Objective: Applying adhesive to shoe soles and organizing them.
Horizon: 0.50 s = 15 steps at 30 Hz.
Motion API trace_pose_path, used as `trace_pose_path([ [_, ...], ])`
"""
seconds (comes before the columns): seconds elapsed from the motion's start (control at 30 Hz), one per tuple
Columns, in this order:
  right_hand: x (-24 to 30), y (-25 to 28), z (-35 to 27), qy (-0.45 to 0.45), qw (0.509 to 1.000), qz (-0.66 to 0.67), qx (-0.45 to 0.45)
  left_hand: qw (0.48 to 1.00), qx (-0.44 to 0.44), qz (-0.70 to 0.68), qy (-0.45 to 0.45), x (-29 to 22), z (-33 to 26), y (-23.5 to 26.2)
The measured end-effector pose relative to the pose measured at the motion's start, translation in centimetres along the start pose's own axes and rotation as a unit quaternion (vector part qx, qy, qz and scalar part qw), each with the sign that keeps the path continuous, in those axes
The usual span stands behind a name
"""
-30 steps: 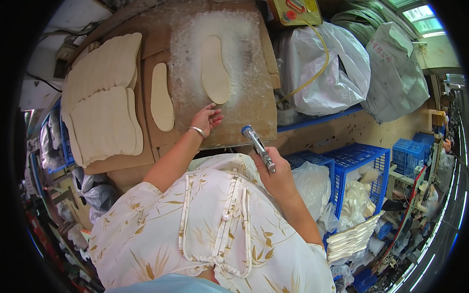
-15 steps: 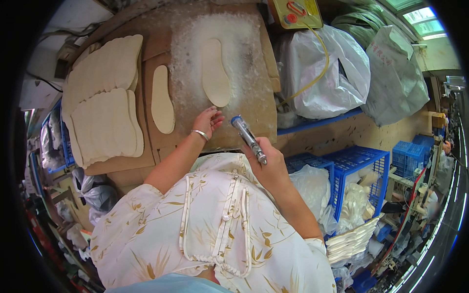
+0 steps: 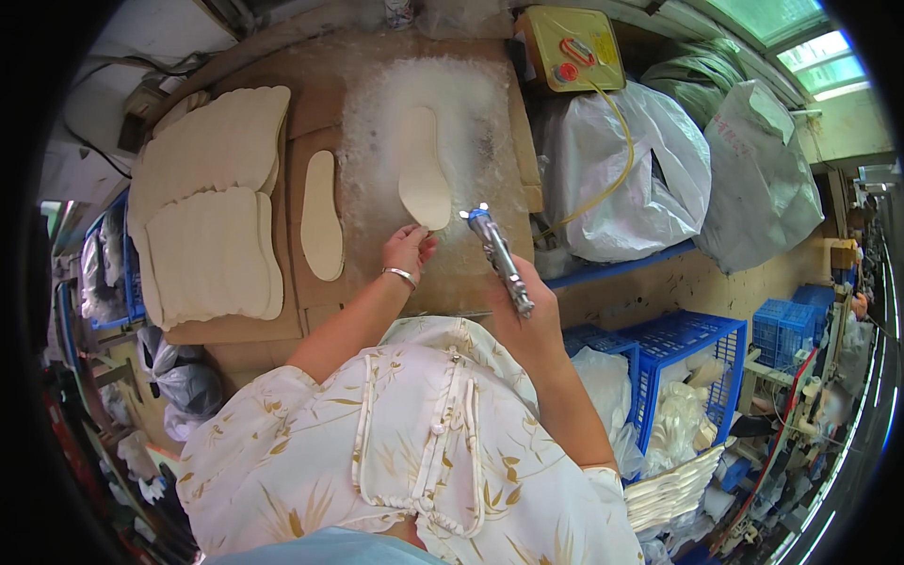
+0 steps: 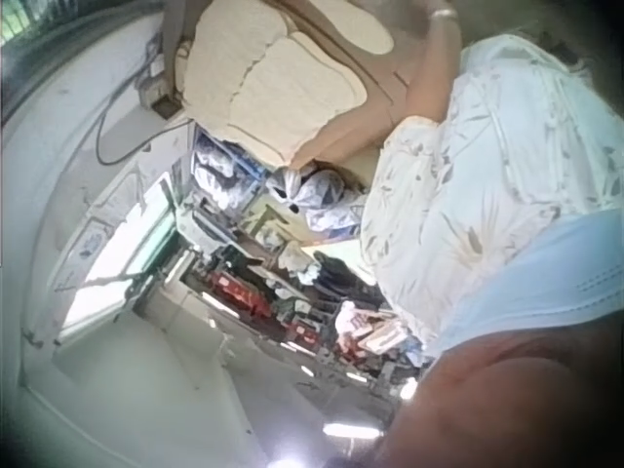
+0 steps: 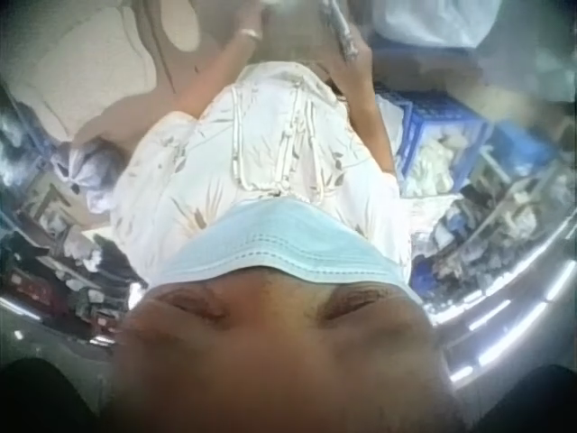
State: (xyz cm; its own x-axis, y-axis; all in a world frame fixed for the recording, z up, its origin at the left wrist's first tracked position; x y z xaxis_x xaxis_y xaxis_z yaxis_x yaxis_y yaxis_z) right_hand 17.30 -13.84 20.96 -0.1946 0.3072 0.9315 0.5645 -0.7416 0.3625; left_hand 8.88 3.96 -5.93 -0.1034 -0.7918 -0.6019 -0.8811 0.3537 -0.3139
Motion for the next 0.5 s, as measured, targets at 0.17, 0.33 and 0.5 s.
trace_pose_path([
  [0.17,-2.5,1.1,-0.5,-0.101,0.993,0.063,-0.030,0.989,0.048,0.004,-0.141,-9.2,-3.6,-4.7],
  [0.33,-2.3,-0.8,0.5,-0.058,0.996,0.070,-0.020,0.966,0.156,-0.012,-0.207,-20.6,-8.0,-4.2],
  [0.5,-1.8,-3.5,0.8,-0.113,0.992,0.048,0.008,0.952,0.117,0.076,-0.272,-27.6,-11.3,5.7],
])
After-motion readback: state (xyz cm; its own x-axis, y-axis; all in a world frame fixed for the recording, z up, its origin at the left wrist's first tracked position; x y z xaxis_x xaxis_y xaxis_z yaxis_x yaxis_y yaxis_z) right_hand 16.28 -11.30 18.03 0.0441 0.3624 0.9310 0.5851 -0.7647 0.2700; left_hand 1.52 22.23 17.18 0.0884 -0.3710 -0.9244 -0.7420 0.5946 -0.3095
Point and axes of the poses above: each hand's wrist, its own z-axis towards the middle knuckle, its own y-axis out of the back of the hand, x = y × z, the point moved 10 cm from there along z, towards the middle knuckle, and after that the axes turned 1 degree about -z, right-handed, at the moved point
